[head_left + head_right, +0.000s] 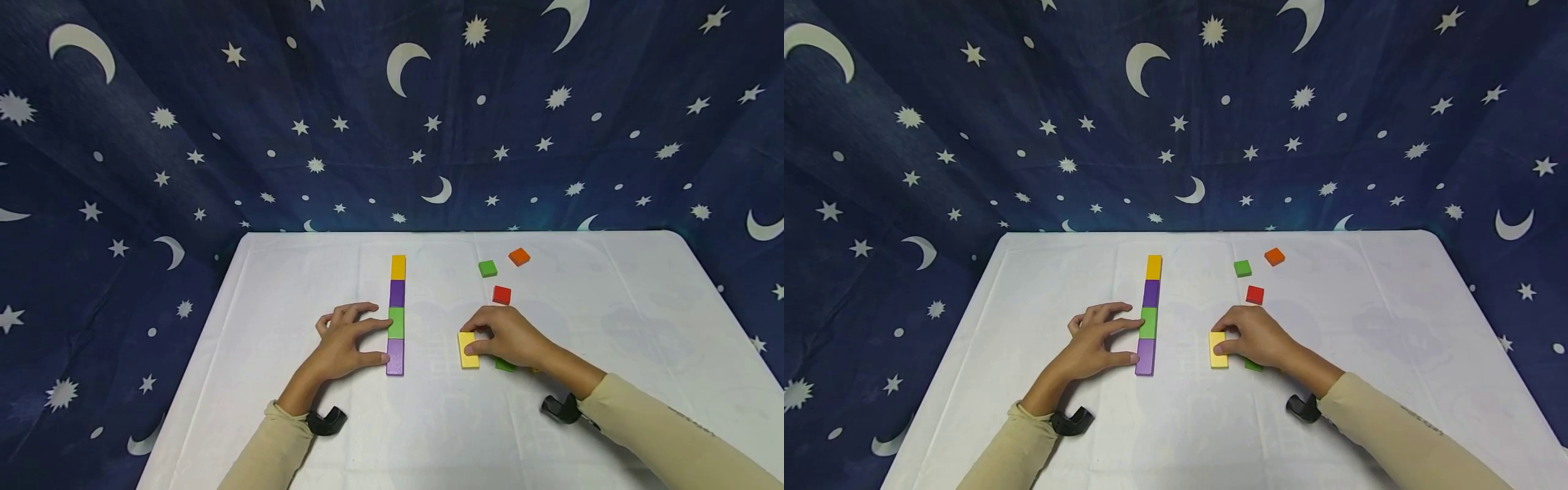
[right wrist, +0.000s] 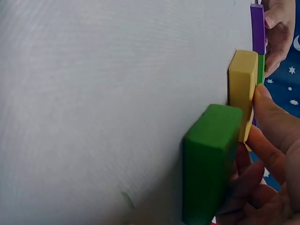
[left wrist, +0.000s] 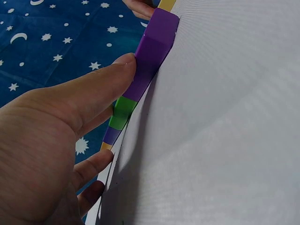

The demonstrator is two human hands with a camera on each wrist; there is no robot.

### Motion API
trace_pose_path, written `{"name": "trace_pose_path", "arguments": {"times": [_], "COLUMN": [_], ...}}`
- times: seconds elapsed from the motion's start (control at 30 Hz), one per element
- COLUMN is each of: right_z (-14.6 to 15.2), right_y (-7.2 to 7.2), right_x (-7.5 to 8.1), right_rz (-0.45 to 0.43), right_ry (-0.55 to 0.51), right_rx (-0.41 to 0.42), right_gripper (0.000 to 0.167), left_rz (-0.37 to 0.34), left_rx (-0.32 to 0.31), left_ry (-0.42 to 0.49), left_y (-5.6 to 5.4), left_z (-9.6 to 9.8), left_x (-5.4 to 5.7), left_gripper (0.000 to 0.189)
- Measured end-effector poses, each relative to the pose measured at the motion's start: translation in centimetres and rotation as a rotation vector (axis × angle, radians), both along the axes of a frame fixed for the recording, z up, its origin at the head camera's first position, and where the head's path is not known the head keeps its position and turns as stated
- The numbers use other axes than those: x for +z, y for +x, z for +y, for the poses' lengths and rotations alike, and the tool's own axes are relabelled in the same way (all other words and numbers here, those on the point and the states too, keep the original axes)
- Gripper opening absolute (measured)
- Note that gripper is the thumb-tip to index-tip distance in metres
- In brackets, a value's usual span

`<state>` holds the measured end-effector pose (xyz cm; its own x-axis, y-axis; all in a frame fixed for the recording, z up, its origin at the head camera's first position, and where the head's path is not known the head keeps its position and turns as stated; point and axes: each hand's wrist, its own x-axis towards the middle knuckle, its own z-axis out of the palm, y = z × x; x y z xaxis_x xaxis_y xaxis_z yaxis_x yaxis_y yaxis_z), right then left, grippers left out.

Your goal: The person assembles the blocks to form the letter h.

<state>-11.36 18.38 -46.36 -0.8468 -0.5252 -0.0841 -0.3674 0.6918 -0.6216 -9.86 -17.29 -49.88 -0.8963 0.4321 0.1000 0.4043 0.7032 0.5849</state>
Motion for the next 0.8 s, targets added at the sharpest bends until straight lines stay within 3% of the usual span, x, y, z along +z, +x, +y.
{"name": "trace_pose_path", "arguments": {"times": [0.3,0.8], "right_z": [0.47,0.58], "right_y": [-0.41,-0.35], "right_x": [0.68,0.26], "right_rz": [-0.100,-0.055], "right_ry": [0.040,0.040], "right_rx": [-0.004,0.018], "right_gripper": [0.038,0.036], "left_rz": [-0.015,-0.016], "left_rx": [0.005,0.009], "left_ry": [-0.003,-0.016], "left_y": [-0.01,-0.01], "left_z": [0.01,0.03], "left_x": [-0.04,-0.08], "left_gripper": [0.062,0.062]}}
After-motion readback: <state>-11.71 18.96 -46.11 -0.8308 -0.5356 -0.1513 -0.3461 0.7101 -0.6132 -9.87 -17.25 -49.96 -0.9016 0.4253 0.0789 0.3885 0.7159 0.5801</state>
